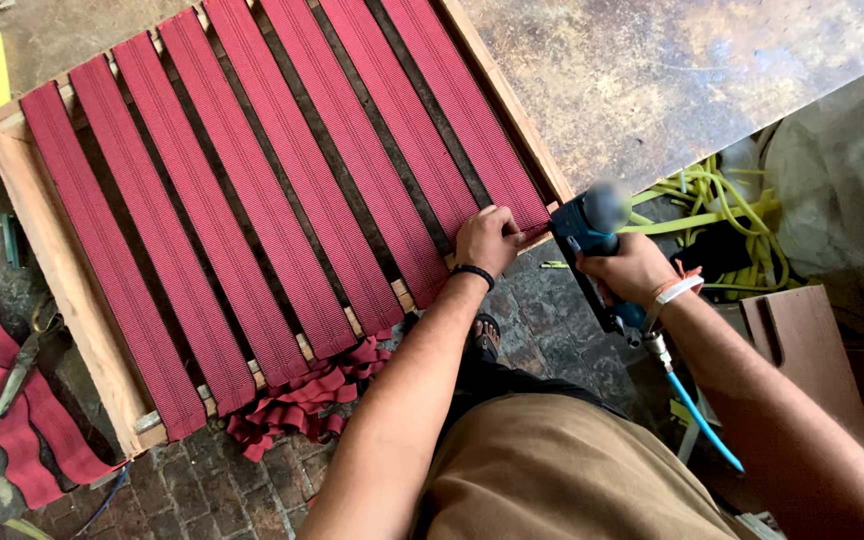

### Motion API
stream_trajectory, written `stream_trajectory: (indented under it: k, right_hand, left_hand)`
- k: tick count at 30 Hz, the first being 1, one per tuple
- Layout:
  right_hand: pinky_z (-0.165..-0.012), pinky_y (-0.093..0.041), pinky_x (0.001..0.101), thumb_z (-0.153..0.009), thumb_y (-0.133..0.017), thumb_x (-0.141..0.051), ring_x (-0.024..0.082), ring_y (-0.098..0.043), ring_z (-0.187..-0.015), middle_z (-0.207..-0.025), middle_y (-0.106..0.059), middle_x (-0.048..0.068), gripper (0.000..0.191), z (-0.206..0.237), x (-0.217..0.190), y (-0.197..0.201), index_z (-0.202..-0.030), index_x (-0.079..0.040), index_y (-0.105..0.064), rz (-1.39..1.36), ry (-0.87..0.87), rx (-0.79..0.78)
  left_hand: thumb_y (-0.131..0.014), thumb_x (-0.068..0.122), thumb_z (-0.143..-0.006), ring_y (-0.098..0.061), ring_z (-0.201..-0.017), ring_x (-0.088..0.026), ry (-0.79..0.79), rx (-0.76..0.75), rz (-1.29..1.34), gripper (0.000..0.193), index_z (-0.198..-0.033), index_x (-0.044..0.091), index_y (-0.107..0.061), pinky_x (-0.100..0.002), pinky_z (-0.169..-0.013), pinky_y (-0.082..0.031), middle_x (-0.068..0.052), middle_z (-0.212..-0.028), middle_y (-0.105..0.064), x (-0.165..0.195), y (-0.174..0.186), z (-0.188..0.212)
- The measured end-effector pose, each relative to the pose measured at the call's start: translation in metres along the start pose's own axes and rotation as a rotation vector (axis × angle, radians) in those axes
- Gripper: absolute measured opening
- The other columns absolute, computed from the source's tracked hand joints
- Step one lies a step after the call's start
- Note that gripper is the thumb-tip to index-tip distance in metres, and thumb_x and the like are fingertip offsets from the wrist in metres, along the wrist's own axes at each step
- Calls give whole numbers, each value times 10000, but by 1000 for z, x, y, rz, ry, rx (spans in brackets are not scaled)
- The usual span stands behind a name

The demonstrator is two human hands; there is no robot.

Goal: The person weaves red elastic webbing straps across a wooden chair frame, staples the straps to the frame using a pneumatic nail gun, cuts off excess webbing with shears, and tucks the cut ends under the woven straps. They then move to a white table and handle small metal fasteners.

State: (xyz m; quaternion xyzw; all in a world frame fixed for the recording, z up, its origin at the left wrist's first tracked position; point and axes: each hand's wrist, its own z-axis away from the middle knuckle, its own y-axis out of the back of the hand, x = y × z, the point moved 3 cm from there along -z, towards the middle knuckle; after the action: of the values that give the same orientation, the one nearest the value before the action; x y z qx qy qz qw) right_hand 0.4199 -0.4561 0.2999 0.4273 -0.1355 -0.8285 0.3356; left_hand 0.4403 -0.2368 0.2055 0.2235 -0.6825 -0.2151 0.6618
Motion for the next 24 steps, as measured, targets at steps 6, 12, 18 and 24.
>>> stream_trajectory:
  k: [6,12,18,24]
  right_hand:
    - [-467,-471,350,-852,-764,-307,182,-608,-426,-505,-636,73,385,5,-11,-12,-630,-8,-664,44,-10,-44]
    - [-481,-482,341,-816,-781,-294,165,-613,-442,-513,-647,59,317,3,-19,-20,-656,-41,-675,73,60,-58]
    - [-464,-479,347,-856,-791,-274,183,-606,-438,-533,-643,89,383,9,-21,-29,-651,28,-674,24,11,-92]
    - [-434,-436,344,-824,-770,-211,176,-566,-414,-524,-616,85,180,29,-15,-38,-728,-73,-706,-185,4,-122]
  left_hand:
    - [-759,80,-804,-725,-867,-254,-58,11,219,119,-898,133,-710,-416,-752,-590,-54,-919,-704,-5,18,5]
    - [-800,219,-804,-643,-986,-312,-145,6,-121,211,-967,118,-712,-465,-867,-516,-71,-965,-669,-7,69,64]
    - [-818,266,-706,-611,-1015,-306,-361,74,-398,287,-927,120,-707,-492,-883,-470,-78,-978,-643,-2,72,80]
    - [-837,206,-791,-605,-950,-300,-197,170,-114,168,-804,128,-688,-467,-835,-477,-51,-918,-634,-19,66,68]
